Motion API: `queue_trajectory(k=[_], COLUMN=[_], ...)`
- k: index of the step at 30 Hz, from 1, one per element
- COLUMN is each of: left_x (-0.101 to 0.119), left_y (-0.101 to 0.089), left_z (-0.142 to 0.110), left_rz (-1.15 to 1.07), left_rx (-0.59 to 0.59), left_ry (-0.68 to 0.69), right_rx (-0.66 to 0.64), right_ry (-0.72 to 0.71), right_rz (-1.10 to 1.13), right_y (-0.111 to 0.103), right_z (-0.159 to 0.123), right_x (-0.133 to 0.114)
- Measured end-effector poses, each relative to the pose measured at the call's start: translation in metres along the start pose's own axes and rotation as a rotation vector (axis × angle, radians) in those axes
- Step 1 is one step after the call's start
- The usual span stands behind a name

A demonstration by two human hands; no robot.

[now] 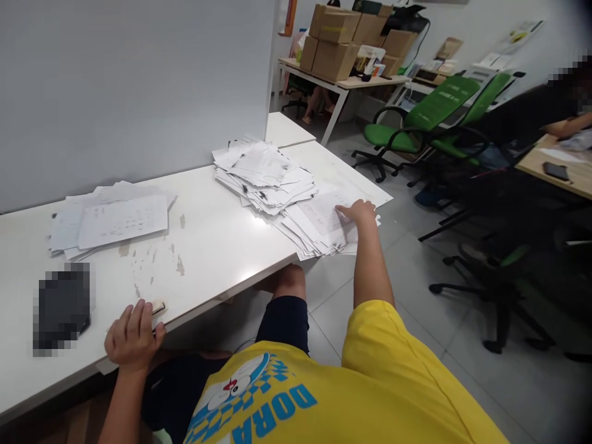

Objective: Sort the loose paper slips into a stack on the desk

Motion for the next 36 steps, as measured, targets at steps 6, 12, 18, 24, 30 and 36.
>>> queue_trajectory(k=[6, 12, 18, 24, 30, 36], left_x=[0.003, 0.001, 0.001, 0.001, -0.001, -0.009], left_y=[-0.005, -0.002, 0.001, 0.002, 0.007, 0.015], left_z=[0.012, 0.012, 0.01, 0.01, 0.002, -0.011], left_rz=[0.104, 0.124, 0.125, 0.111, 0.068, -0.026], left_rx=[0.048, 0.037, 0.032, 0.032, 0.0, -0.027], left_ry=[0.05, -0.006, -0.027, -0.049, -0.096, -0.234], right_rx=[-0.042, -0.014, 0.055, 0.157, 0.129, 0.254], right_ry=[0.008, -0.039, -0.088, -0.063, -0.002, 0.051], right_rz=[0.061, 0.174, 0.344, 0.627, 0.805, 0.833], right_y=[-0.001, 0.001, 0.004, -0.011, 0.002, 0.001], right_z=[0.018, 0.016, 0.008, 0.006, 0.002, -0.009], right_x=[0.037, 0.031, 0.024, 0.048, 0.09, 0.124])
Point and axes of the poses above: each hand's wrist, its own z-axis towards the middle knuckle, its own y-axis out of the palm, x = y × z, the point moved 7 cm from there along z, towards the middle knuckle, and after that the axes turned 9 degrees about y, right-handed, at the moved point
